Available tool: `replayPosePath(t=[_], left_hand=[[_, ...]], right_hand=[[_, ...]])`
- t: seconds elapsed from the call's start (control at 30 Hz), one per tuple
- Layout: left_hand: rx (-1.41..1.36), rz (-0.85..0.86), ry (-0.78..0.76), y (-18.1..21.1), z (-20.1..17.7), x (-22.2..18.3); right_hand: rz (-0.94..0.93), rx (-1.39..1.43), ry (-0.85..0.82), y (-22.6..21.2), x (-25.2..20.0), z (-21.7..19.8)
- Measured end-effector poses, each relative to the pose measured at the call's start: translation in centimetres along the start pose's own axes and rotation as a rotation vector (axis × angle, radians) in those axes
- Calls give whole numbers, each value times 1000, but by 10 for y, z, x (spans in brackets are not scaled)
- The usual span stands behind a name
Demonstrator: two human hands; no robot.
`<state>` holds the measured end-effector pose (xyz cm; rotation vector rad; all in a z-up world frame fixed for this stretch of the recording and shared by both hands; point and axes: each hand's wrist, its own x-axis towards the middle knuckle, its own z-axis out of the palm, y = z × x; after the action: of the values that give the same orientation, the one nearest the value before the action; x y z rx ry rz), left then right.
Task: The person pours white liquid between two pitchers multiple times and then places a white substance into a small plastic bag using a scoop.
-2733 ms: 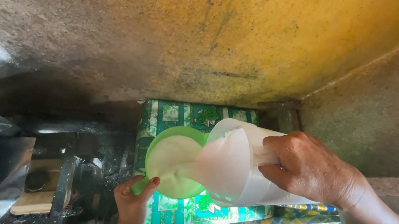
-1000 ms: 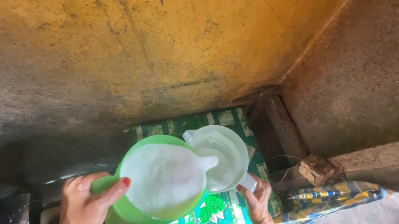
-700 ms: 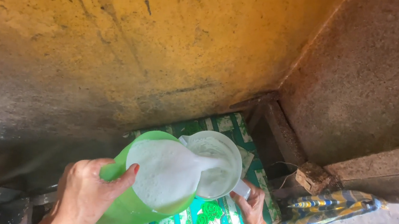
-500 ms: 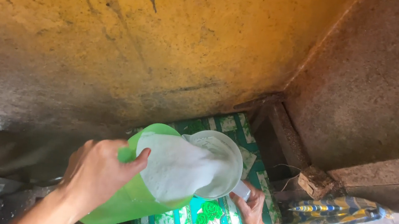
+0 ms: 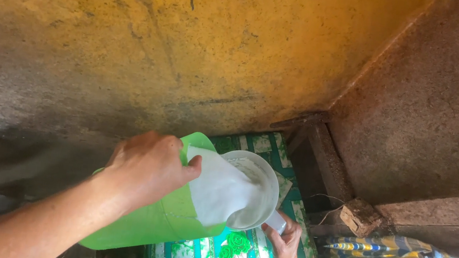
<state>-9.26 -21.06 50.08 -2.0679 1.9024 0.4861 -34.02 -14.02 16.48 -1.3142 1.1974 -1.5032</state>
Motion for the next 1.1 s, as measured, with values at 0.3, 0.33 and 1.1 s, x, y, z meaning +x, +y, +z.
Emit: replayPosePath(t=[0.3, 0.33, 1.1], left_hand=[[46, 69, 4, 8, 0, 8], [48, 67, -3, 8, 1, 9], [122, 188, 17, 34, 1, 21]], right_hand=[[-3, 44, 24, 4, -2, 0], [-10, 44, 20, 1, -1, 1], [-47, 49, 22, -5, -1, 4]])
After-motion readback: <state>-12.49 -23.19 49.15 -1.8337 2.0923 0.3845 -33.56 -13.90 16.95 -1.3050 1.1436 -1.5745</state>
